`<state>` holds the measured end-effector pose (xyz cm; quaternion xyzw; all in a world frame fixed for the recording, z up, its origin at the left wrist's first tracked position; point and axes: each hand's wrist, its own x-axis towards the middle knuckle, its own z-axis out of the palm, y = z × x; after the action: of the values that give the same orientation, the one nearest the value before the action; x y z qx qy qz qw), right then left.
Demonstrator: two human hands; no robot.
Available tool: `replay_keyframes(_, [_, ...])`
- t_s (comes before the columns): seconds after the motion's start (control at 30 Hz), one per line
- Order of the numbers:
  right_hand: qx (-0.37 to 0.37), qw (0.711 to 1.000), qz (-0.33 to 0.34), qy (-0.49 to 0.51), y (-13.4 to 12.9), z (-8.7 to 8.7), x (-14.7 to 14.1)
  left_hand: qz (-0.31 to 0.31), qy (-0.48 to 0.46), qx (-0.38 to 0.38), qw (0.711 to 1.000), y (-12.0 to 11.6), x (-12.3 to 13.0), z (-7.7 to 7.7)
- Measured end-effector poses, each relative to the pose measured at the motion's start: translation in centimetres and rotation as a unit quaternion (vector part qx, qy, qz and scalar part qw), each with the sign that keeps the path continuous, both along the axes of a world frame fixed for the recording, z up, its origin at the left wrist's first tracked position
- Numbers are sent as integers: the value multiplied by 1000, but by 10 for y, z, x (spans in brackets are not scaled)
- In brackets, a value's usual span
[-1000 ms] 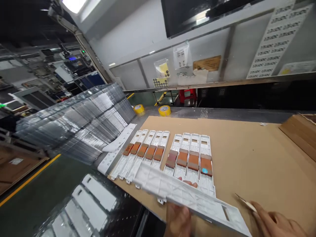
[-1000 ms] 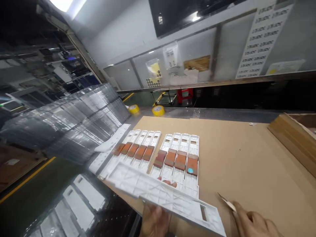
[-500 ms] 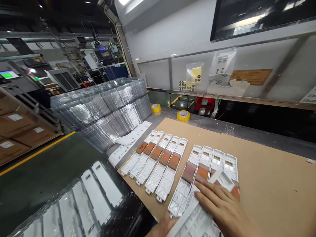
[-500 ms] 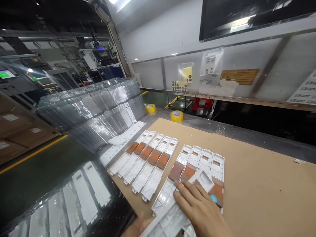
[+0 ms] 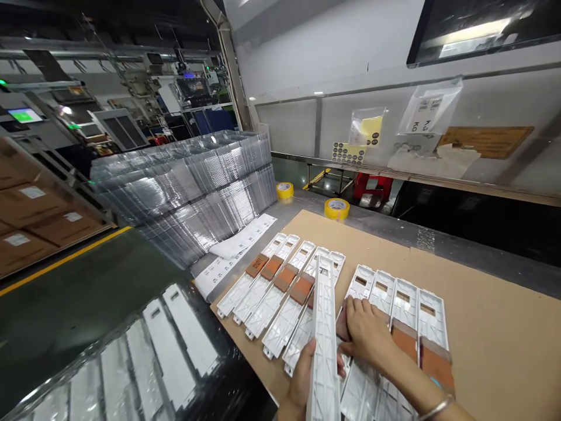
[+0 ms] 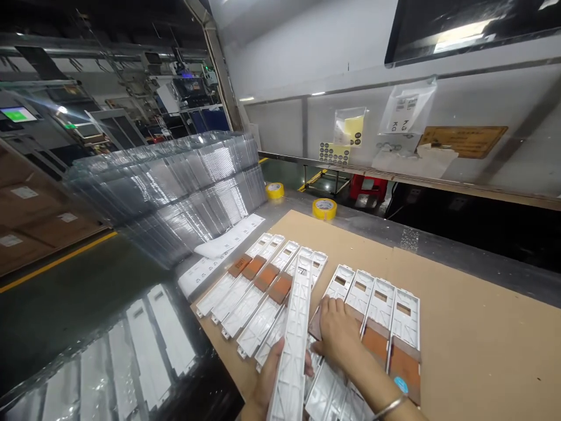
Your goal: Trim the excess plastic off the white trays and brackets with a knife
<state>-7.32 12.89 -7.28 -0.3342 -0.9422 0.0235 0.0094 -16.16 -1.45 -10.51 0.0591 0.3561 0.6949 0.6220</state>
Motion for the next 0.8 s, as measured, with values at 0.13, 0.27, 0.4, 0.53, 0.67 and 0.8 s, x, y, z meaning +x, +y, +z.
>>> replay_keyframes(0.13, [-37, 997, 8, -60, 6, 10, -4, 4, -20, -26, 999, 0, -2, -6])
replay_keyframes(0.27, [-89, 993, 5, -72, 17, 16, -5, 9, -30, -47, 998, -2, -2, -8])
replay_keyframes(0.4, [-167, 985, 14, -48, 31, 20, -1, 27, -22, -48, 998, -4, 0, -10])
replay_keyframes(0.53, [-266, 963, 34, 30, 50, 22, 9, -7, -15, -51, 999, -8, -3, -16])
replay_keyframes(0.67, [-326, 932, 52, 147, 63, 29, 25, -50, -9, -75, 996, -9, -7, -23])
replay_keyframes(0.8, [-291, 926, 84, 223, 36, 42, 41, -41, 11, -97, 994, -12, -5, -19])
